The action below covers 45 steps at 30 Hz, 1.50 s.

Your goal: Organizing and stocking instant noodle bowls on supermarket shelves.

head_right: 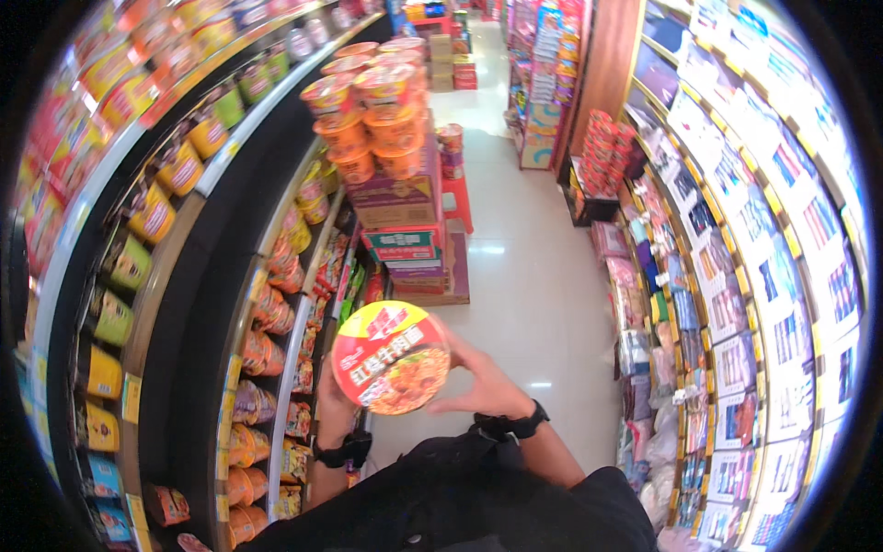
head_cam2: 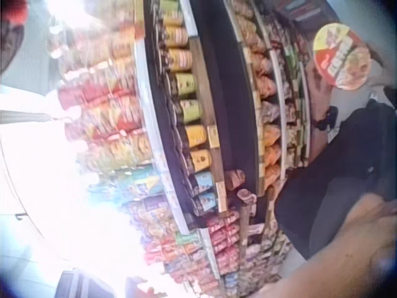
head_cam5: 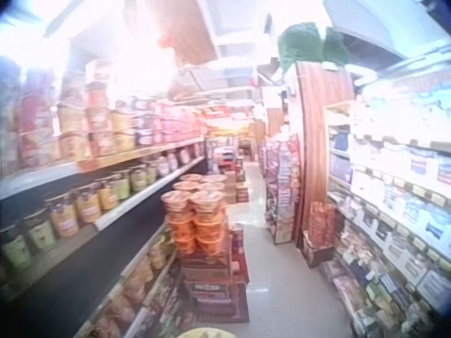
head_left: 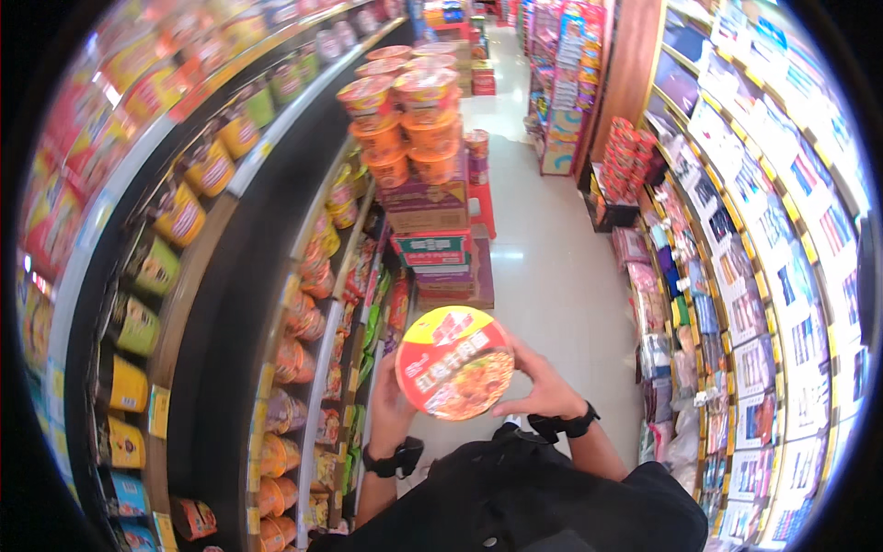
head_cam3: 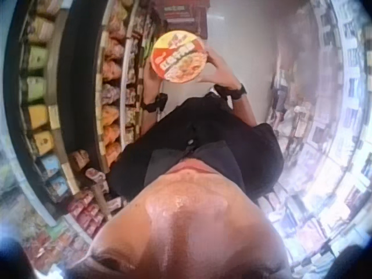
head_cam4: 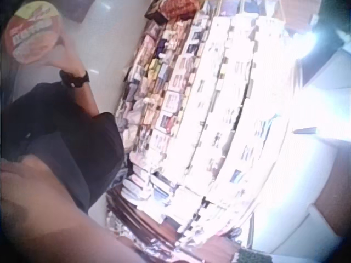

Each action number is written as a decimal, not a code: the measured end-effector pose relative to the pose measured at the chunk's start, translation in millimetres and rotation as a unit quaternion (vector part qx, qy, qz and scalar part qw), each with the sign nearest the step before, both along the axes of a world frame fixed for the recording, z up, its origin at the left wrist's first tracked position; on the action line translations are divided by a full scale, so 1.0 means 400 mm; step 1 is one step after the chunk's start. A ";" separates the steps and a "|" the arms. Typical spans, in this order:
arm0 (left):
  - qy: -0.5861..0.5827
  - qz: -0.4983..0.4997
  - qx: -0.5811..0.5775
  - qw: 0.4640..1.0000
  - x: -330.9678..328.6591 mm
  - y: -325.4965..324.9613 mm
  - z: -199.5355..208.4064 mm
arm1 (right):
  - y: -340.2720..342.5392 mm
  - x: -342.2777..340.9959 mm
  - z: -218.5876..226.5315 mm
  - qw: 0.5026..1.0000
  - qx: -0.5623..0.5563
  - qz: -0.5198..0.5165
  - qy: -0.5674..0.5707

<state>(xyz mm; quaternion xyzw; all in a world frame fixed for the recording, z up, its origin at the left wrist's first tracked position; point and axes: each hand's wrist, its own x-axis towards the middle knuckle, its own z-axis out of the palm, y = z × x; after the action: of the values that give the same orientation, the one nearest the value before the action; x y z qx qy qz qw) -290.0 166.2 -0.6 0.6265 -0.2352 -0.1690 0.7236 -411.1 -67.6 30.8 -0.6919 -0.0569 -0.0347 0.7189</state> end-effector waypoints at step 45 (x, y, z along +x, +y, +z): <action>-0.117 -0.295 0.106 0.942 0.636 -1.573 -0.085 | -1.340 0.409 -0.160 0.894 -0.062 -0.435 0.085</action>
<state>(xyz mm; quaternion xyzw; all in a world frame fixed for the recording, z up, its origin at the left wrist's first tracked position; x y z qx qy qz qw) -35.6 -463.0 -34.7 0.6171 -0.4731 -0.3247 0.5385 -247.6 -603.5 -33.3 -0.6906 0.3092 -0.2820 0.5899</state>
